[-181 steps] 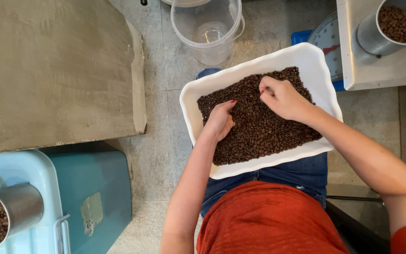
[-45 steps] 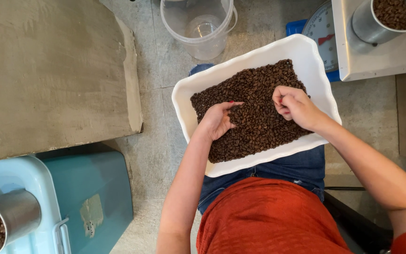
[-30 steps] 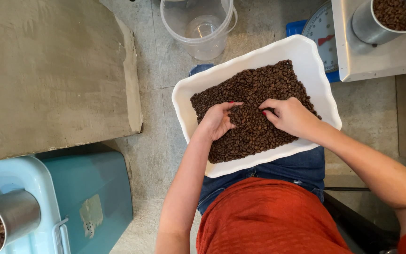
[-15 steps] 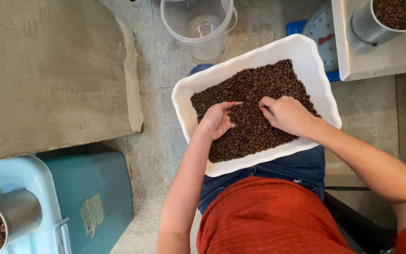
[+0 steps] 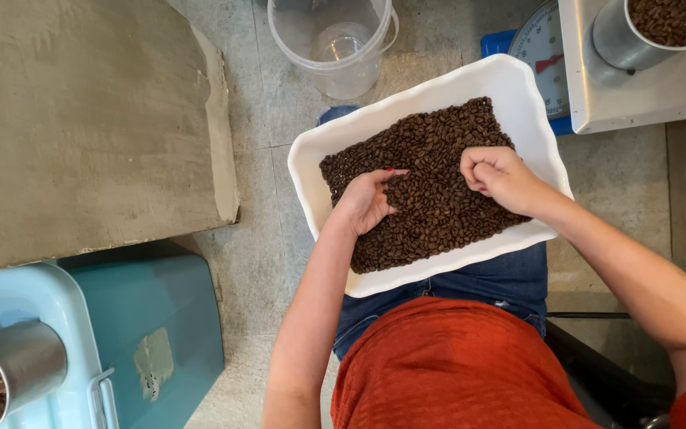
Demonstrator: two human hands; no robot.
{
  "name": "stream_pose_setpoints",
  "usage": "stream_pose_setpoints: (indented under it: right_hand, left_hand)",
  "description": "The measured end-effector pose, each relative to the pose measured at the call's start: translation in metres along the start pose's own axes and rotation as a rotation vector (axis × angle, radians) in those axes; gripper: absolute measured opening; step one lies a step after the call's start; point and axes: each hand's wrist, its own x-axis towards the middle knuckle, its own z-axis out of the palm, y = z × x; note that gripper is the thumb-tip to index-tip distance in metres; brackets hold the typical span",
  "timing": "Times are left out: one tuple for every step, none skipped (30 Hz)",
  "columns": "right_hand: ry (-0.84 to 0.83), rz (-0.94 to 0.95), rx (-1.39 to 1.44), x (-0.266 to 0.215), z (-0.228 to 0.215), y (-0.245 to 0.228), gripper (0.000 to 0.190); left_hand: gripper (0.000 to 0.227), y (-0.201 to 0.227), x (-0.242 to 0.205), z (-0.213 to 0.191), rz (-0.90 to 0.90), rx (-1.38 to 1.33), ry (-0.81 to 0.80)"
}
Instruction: The person sorts roasted coffee beans by hand, picking them from a tray and placing them into a container, shifting the tray as needed.
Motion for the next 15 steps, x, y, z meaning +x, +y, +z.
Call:
stream_pose_setpoints:
  right_hand:
    - [0.000,0.001,0.000,-0.003,0.001,0.004,0.026]
    - [0.014,0.003,-0.099,-0.006,0.003,0.007,0.029]
    - [0.029,0.006,-0.198,-0.008,0.004,0.011,0.032]
    - [0.029,0.006,-0.198,-0.014,0.009,0.011,0.032]
    - [0.024,-0.010,-0.254,-0.019,0.013,0.011,0.031]
    - [0.020,-0.026,-0.311,-0.024,0.017,0.011,0.029]
    - [0.019,-0.024,-0.310,-0.028,0.021,-0.003,0.029]
    - [-0.007,0.000,-0.338,-0.033,0.024,-0.017,0.028]
    - [-0.033,0.023,-0.367,-0.036,0.028,-0.031,0.027]
    - [-0.033,0.023,-0.368,-0.037,0.029,-0.035,0.027]
    - [-0.061,0.018,-0.398,-0.038,0.031,-0.040,0.020]
    - [-0.089,0.013,-0.428,-0.039,0.032,-0.045,0.019]
    - [-0.090,0.012,-0.428,-0.037,0.033,-0.040,0.019]
    - [-0.098,-0.017,-0.467,-0.035,0.034,-0.035,0.019]
    - [-0.106,-0.046,-0.505,-0.034,0.034,-0.030,0.020]
  left_hand:
    - [0.044,0.000,0.000,0.000,-0.001,0.000,0.000]
    - [0.044,0.000,0.000,0.000,0.000,0.005,0.001]
    - [0.044,0.000,0.001,-0.001,0.000,0.010,0.001]
    - [0.044,0.000,0.001,-0.001,-0.001,0.009,0.001]
    - [0.043,0.000,0.001,-0.002,-0.001,0.011,0.007]
    - [0.043,0.000,0.002,-0.002,-0.001,0.012,0.013]
    - [0.043,-0.001,0.003,-0.003,-0.003,0.011,0.013]
    - [0.042,-0.002,0.005,-0.005,-0.002,0.011,0.014]
    - [0.042,-0.003,0.006,-0.006,0.000,0.013,0.013]
    - [0.042,-0.003,0.007,-0.007,0.000,0.013,0.013]
    - [0.042,-0.004,0.008,-0.008,0.002,0.016,0.011]
    - [0.043,-0.004,0.008,-0.009,0.004,0.020,0.008]
    - [0.043,-0.003,0.006,-0.006,0.005,0.019,0.009]
    - [0.043,-0.001,0.003,-0.003,0.004,0.014,0.014]
    - [0.044,0.000,0.001,0.000,0.002,0.010,0.017]
